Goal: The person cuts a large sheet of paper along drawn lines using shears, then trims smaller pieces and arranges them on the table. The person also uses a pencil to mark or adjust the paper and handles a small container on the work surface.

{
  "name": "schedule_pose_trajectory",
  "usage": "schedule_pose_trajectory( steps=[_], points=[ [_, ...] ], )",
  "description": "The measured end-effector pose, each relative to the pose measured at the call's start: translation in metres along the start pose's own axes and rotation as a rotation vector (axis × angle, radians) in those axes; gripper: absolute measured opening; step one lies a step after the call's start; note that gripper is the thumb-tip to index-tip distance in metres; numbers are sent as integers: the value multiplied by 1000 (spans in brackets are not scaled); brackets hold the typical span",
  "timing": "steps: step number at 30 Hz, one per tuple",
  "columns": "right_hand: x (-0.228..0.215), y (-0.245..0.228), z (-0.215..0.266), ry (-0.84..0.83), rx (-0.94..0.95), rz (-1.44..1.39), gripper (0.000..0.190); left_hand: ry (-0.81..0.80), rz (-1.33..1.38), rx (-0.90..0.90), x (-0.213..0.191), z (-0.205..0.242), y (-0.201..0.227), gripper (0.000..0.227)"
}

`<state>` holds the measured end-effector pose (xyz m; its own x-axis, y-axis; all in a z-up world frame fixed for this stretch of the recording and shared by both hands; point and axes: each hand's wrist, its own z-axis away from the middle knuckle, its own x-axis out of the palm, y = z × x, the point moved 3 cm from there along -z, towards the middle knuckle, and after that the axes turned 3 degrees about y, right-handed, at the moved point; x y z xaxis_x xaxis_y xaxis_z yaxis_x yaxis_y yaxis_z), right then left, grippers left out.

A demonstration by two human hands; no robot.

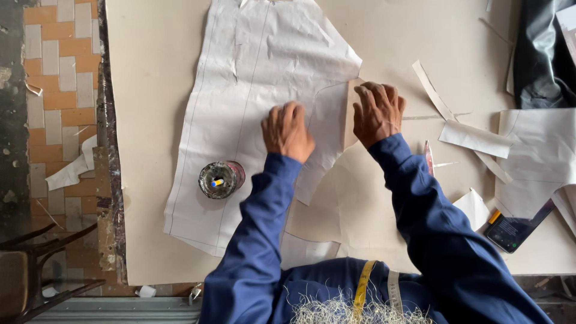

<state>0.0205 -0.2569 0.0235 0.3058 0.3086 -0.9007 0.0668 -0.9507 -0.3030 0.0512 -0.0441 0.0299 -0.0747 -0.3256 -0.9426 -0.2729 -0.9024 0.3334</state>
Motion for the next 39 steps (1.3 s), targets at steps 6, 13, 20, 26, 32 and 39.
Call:
schedule_pose_trajectory(
  steps=[6,13,20,26,32,39],
  points=[
    [5,7,-3,27,-68,-76,48,232,194,186,22,-85,52,64],
    [-61,-36,-12,221,-84,-165,49,378,117,217,83,-122,52,86],
    [-51,-187,-15,-347,-456,-716,53,439,47,11,109,-106,70,50],
    [-65,-281,-25,-321,-618,-747,21,603,49,34,100,-105,69,35],
    [-92,-267,-24,-187,-625,-740,18,698,-26,0,106,-107,73,21],
    [-98,-270,-8,-164,-624,-893,19,599,14,-4,117,-113,74,20]
  ],
)
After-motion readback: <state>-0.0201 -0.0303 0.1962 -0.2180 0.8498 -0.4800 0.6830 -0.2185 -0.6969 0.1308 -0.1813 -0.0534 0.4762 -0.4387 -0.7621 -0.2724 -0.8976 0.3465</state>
